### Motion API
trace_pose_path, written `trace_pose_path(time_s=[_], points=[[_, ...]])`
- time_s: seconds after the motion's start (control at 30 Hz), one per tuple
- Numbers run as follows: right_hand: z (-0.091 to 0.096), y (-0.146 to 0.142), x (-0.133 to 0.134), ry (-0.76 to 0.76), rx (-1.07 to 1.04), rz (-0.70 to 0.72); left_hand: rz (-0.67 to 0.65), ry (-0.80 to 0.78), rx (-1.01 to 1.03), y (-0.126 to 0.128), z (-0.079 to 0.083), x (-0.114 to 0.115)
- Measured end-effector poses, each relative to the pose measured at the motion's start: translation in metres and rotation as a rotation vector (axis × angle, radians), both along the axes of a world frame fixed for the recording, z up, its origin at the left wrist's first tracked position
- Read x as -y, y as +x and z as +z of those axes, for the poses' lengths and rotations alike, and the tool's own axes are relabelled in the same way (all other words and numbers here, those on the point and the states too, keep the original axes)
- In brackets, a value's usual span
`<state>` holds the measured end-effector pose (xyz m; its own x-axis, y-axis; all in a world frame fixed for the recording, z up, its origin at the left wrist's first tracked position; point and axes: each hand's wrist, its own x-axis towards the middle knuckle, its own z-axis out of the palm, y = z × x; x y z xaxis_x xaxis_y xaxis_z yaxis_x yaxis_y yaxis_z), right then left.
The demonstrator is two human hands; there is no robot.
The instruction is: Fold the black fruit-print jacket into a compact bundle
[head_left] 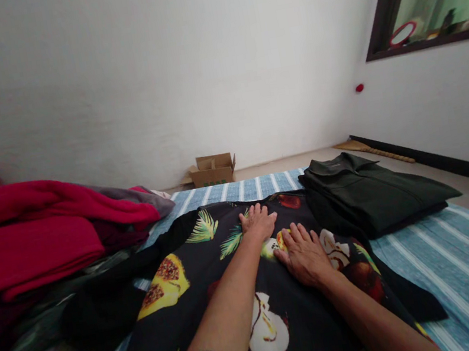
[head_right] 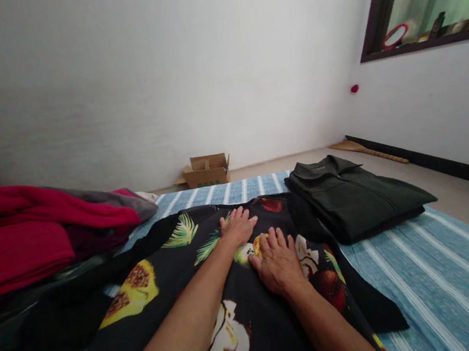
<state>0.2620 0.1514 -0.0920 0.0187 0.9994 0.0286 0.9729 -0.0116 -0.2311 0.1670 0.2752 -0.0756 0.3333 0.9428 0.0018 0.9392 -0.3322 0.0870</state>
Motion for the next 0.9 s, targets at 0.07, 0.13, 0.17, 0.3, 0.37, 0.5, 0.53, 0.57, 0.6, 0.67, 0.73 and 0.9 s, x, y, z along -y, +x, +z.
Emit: trace_pose_path(time_s=[0.07, 0.13, 0.17, 0.3, 0.37, 0.5, 0.53, 0.57, 0.6, 0.67, 0.73, 0.9], points=[[0.000, 0.000, 0.000, 0.001, -0.001, -0.006, 0.005, 0.002, -0.011, 0.000, 0.004, 0.004], [-0.001, 0.000, -0.001, -0.002, 0.000, -0.010, 0.008, -0.002, -0.022, -0.004, 0.010, 0.013], [-0.001, 0.000, -0.001, -0.003, 0.000, -0.011, 0.010, -0.006, -0.029, -0.008, 0.012, 0.018], [-0.002, 0.000, -0.001, -0.007, -0.006, -0.007, 0.029, -0.038, -0.060, -0.039, 0.020, 0.047], [-0.001, 0.000, 0.000, -0.013, -0.013, -0.003, 0.075, -0.061, -0.079, -0.059, 0.019, 0.061], [0.004, 0.000, 0.001, -0.045, -0.021, 0.004, 0.170, -0.110, -0.085, -0.084, 0.015, 0.078], [0.008, 0.000, 0.001, -0.055, -0.018, 0.007, 0.178, -0.114, -0.082, -0.086, 0.016, 0.080], [0.012, 0.001, 0.002, -0.062, -0.013, 0.008, 0.184, -0.117, -0.079, -0.086, 0.017, 0.081], [0.017, 0.001, 0.004, -0.065, -0.008, 0.009, 0.194, -0.123, -0.078, -0.085, 0.018, 0.083], [0.029, 0.001, 0.011, -0.058, 0.003, 0.002, 0.213, -0.136, -0.076, -0.079, 0.023, 0.088], [0.039, 0.001, 0.023, -0.034, 0.016, 0.020, 0.181, -0.130, -0.073, -0.071, 0.027, 0.098], [0.036, 0.003, 0.065, 0.009, 0.068, 0.156, -0.022, -0.119, -0.059, -0.054, 0.020, 0.134]])
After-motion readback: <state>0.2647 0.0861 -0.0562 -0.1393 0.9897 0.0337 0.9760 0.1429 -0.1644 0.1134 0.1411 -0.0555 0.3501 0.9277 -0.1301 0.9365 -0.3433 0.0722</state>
